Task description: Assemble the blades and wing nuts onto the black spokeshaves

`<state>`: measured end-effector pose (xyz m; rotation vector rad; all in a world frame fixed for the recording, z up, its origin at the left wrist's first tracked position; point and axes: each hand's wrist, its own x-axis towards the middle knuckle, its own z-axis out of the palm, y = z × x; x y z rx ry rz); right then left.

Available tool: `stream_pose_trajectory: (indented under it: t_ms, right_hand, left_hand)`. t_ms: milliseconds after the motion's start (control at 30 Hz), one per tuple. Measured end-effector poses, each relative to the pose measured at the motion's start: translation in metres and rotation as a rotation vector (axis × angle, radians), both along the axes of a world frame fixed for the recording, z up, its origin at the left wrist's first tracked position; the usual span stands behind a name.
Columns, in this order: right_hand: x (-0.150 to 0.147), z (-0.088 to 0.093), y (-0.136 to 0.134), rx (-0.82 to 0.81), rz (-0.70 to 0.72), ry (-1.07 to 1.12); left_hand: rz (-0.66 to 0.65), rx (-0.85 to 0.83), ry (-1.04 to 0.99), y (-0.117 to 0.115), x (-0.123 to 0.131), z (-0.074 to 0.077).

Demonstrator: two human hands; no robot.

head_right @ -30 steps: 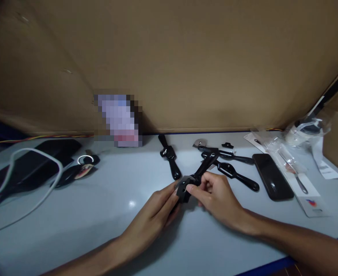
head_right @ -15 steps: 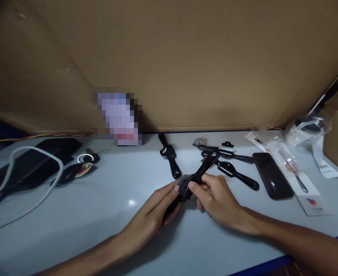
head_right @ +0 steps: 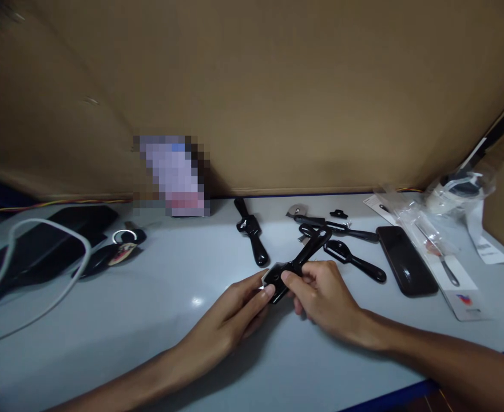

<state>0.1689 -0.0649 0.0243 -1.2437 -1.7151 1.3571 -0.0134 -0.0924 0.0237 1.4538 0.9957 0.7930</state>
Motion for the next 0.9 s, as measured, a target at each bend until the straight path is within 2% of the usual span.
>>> stream_pose_trajectory:
  t_ms: [133,333,400,700,900]
  right_hand:
    - [0.0012,-0.0011,-0.0008,-0.027,0.015,0.019]
    - [0.0061,0.0045,0.0032,-0.189,0.224,0.197]
    - [0.0068,0.0055,0.0049,-0.217,0.239,0.212]
    - [0.0092,-0.0009,0.0029,-0.179,0.272,0.157]
    - [0.0092,-0.0005,0.0023,-0.146,0.263,0.132]
  left_hand:
    - [0.004,-0.021,-0.002,0.0006,0.0004,0.0]
    - [0.073,-0.032,0.0,0.0018,-0.0007,0.0019]
    - [0.09,-0.053,-0.002,0.0024,-0.0011,0.002]
    - [0.08,-0.048,-0.001,0.0028,-0.0001,0.0091]
    - [0.047,-0.016,0.015,0.0038,-0.0015,0.0075]
